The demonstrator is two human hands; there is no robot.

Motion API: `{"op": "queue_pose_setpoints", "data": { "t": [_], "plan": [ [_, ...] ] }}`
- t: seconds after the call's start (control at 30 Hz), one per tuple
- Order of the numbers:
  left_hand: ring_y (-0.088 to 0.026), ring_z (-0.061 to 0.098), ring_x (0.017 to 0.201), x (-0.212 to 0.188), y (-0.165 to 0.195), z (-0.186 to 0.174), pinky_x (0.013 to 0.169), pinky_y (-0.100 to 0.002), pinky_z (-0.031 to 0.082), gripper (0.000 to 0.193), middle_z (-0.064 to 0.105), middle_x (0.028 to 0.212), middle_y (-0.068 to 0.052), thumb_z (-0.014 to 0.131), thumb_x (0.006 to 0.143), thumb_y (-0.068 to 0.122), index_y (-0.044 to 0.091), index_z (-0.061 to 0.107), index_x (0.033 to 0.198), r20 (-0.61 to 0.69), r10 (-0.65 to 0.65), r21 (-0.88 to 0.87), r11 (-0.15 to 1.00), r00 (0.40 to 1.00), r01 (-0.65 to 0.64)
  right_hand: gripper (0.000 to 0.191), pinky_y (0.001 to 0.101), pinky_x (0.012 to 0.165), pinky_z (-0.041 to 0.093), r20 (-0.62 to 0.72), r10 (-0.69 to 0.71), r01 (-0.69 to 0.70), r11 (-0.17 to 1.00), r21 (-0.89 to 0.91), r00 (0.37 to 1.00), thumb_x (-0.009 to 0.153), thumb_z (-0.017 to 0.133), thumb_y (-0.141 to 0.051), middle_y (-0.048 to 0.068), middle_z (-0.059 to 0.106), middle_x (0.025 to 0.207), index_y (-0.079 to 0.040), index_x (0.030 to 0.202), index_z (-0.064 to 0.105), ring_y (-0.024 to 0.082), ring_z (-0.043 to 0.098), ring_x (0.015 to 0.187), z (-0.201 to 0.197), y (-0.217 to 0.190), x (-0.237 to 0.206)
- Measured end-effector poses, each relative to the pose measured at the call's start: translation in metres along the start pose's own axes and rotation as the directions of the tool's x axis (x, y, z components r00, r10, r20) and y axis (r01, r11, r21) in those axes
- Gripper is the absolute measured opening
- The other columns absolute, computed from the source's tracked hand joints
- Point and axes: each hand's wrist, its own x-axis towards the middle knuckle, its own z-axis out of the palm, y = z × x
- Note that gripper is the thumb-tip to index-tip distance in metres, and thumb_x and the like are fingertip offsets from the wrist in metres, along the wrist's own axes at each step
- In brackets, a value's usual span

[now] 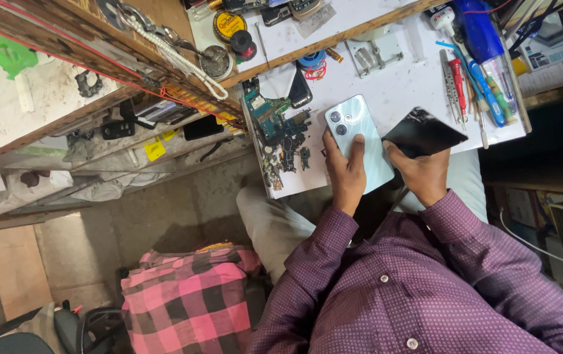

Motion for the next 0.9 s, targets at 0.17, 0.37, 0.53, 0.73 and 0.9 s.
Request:
{"op": "queue_pose_setpoints", "data": {
  "t": [0.17,0.37,0.53,0.73,0.9],
  "plan": [
    [-0.030,0.062,0.120,-0.001,-0.004,0.000,0.100,-0.040,0.051,0.066,0.059,0.133,-0.024,0.062,0.104,0.030,-0.007,0.034,0.152,-0.013,0.002,-0.014,1.000,1.000,-0.002,0.015,0.0295,0.072,0.054,0.008,0.013,-0.012,0.999,-0.038,1.000,0.087,0.080,-0.003,0.008,0.072,0.088,0.003,0.097,0.071,0.016,0.067,0.076,-0.001,0.000,-0.001],
    [-0.030,0.062,0.120,-0.001,-0.002,0.000,0.101,-0.040,0.051,0.068,0.058,0.134,-0.024,0.061,0.103,0.030,-0.007,0.032,0.152,-0.029,-0.010,-0.039,0.999,1.000,0.009,0.015,0.0298,0.071,0.054,0.000,0.003,-0.003,0.995,-0.096,1.000,0.088,0.080,-0.005,0.009,0.073,0.085,0.003,0.098,0.074,0.017,0.068,0.074,0.001,-0.001,-0.004],
    [-0.030,0.062,0.119,-0.003,0.000,0.001,0.100,-0.040,0.051,0.066,0.059,0.132,-0.024,0.061,0.104,0.028,-0.008,0.034,0.151,-0.035,0.017,0.023,1.000,0.999,-0.017,0.015,0.0303,0.073,0.054,-0.013,-0.044,0.043,0.995,-0.095,0.999,0.089,0.080,-0.004,0.009,0.073,0.088,0.004,0.100,0.074,0.017,0.067,0.076,0.004,-0.003,-0.005],
    [-0.029,0.060,0.120,0.000,-0.001,0.000,0.102,-0.040,0.050,0.065,0.057,0.134,-0.023,0.063,0.104,0.028,-0.007,0.035,0.151,-0.023,0.063,0.011,0.998,0.998,-0.062,0.015,0.0280,0.072,0.054,-0.021,0.089,-0.089,0.996,0.010,0.996,0.092,0.079,-0.006,0.008,0.073,0.089,0.005,0.100,0.072,0.014,0.067,0.076,0.004,-0.009,-0.001],
    [-0.028,0.061,0.118,0.004,-0.001,-0.002,0.100,-0.039,0.050,0.063,0.061,0.131,-0.020,0.066,0.100,0.028,-0.004,0.041,0.149,-0.007,0.019,-0.024,1.000,1.000,-0.019,0.013,0.0247,0.076,0.057,-0.020,0.222,-0.212,0.952,0.223,0.975,0.098,0.073,-0.004,0.007,0.075,0.094,0.007,0.103,0.071,0.014,0.071,0.083,0.001,-0.018,0.009]
  ]
}}
